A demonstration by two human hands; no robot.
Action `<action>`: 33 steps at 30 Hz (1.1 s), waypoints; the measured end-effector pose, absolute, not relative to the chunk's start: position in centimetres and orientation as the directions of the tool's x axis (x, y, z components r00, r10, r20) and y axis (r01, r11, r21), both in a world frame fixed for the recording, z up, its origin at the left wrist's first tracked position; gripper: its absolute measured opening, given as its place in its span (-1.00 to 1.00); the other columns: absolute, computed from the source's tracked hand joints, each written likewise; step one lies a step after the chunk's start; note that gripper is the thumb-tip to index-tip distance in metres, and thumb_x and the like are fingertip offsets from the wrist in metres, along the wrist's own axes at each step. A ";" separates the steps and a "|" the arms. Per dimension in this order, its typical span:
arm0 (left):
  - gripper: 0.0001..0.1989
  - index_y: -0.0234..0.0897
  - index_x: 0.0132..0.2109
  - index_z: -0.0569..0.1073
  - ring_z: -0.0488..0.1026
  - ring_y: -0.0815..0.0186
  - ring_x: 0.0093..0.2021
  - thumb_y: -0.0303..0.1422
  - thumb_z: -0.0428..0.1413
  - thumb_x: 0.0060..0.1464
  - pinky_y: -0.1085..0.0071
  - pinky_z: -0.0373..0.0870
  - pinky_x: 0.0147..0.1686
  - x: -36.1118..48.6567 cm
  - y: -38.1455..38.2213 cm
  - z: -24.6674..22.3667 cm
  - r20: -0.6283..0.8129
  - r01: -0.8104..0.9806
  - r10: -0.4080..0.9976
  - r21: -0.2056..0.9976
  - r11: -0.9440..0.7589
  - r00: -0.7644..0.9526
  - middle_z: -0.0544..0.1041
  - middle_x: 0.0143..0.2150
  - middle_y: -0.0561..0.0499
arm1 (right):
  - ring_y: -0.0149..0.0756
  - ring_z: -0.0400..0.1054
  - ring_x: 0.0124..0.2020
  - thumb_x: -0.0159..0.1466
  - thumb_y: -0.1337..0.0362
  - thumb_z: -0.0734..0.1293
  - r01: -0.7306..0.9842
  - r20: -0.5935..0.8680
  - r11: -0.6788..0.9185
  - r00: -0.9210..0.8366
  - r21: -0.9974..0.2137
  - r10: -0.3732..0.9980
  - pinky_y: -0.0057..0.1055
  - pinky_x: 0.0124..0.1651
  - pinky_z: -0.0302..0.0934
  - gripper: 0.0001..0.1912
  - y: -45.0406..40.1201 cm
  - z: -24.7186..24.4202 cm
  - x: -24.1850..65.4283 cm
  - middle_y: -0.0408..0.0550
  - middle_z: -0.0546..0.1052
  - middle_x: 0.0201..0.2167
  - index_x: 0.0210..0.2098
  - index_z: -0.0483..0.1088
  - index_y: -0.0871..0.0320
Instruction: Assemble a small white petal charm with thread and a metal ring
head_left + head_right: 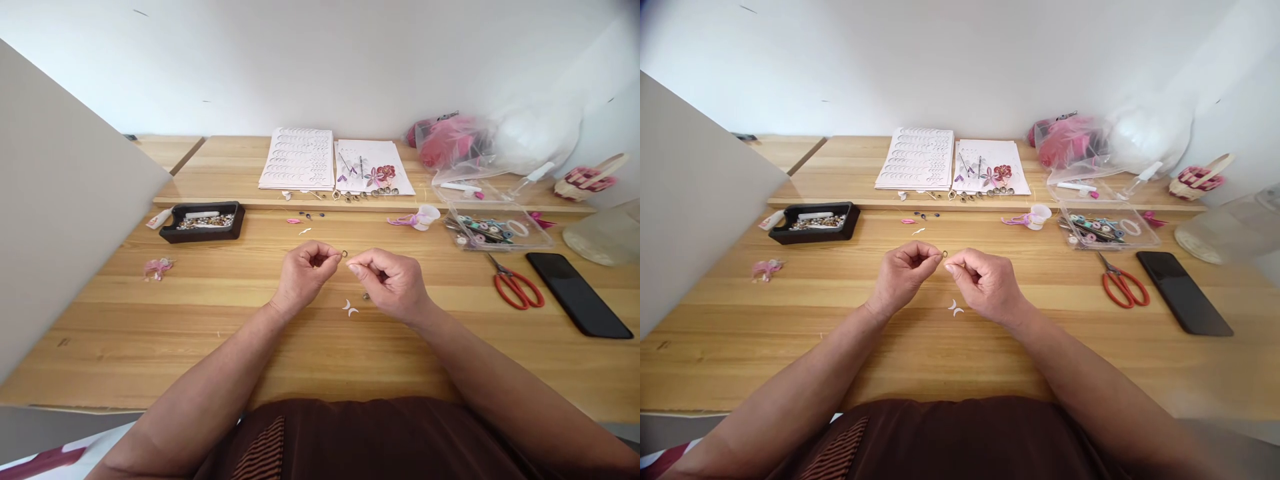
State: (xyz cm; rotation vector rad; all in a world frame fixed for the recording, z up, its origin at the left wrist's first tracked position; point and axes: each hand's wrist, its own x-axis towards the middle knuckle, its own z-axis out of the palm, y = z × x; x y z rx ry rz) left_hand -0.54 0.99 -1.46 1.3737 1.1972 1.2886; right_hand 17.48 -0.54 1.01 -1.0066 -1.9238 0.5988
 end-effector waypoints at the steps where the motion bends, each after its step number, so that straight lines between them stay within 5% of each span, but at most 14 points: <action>1: -0.83 -0.33 -0.36 0.54 0.42 0.42 -0.42 -0.29 0.26 0.03 0.48 0.35 -0.38 -0.6 1.0 -1.5 0.147 0.077 0.989 0.986 -0.147 0.001 0.56 -0.40 0.01 | -0.52 0.09 -0.61 0.33 0.35 0.32 0.417 0.479 0.561 -0.292 -0.715 0.828 -0.49 -0.52 0.01 -0.87 -0.5 1.0 17.5 -0.26 0.31 -0.63 -0.33 0.50 0.20; 16: -0.91 -0.31 -0.37 0.53 0.44 0.40 -0.40 -0.39 0.23 0.08 0.45 0.40 -0.36 -0.5 0.8 -1.4 0.342 0.214 0.939 0.919 -0.330 -0.022 0.56 -0.38 0.00 | -0.52 0.06 -0.63 0.33 0.29 0.33 0.361 0.350 0.419 -0.243 -0.833 0.905 -0.50 -0.56 -0.03 -0.84 -1.3 0.8 16.7 -0.26 0.27 -0.65 -0.36 0.49 0.20; 22: -0.92 -0.30 -0.37 0.53 0.43 0.42 -0.41 -0.53 0.19 0.08 0.51 0.36 -0.42 -0.7 0.8 -1.6 0.510 0.318 0.848 0.788 -0.527 0.142 0.55 -0.38 0.01 | -0.51 0.06 -0.62 0.33 0.27 0.33 0.386 0.348 0.423 -0.249 -0.820 0.904 -0.49 -0.55 -0.03 -0.83 -1.1 1.2 17.0 -0.25 0.28 -0.64 -0.35 0.51 0.20; 28: -0.89 -0.29 -0.37 0.52 0.47 0.41 -0.36 -0.54 0.19 0.10 0.50 0.40 -0.39 -0.4 0.3 -1.3 0.532 0.223 0.790 0.766 -0.602 0.305 0.57 -0.35 -0.01 | -0.49 0.09 -0.58 0.31 0.25 0.35 0.396 0.357 0.419 -0.224 -0.817 0.907 -0.48 -0.53 -0.03 -0.81 0.0 1.6 17.8 -0.20 0.37 -0.60 -0.37 0.53 0.21; 33: -0.91 -0.27 -0.37 0.53 0.46 0.38 -0.37 -0.44 0.21 0.12 0.45 0.42 -0.37 -0.2 0.0 -0.7 0.491 0.149 0.829 0.829 -0.539 0.266 0.57 -0.36 -0.03 | -0.48 0.05 -0.59 0.27 0.17 0.37 0.352 0.249 0.309 -0.206 -0.884 0.946 -0.46 -0.53 -0.05 -0.76 1.2 0.7 18.1 -0.21 0.32 -0.62 -0.43 0.49 0.21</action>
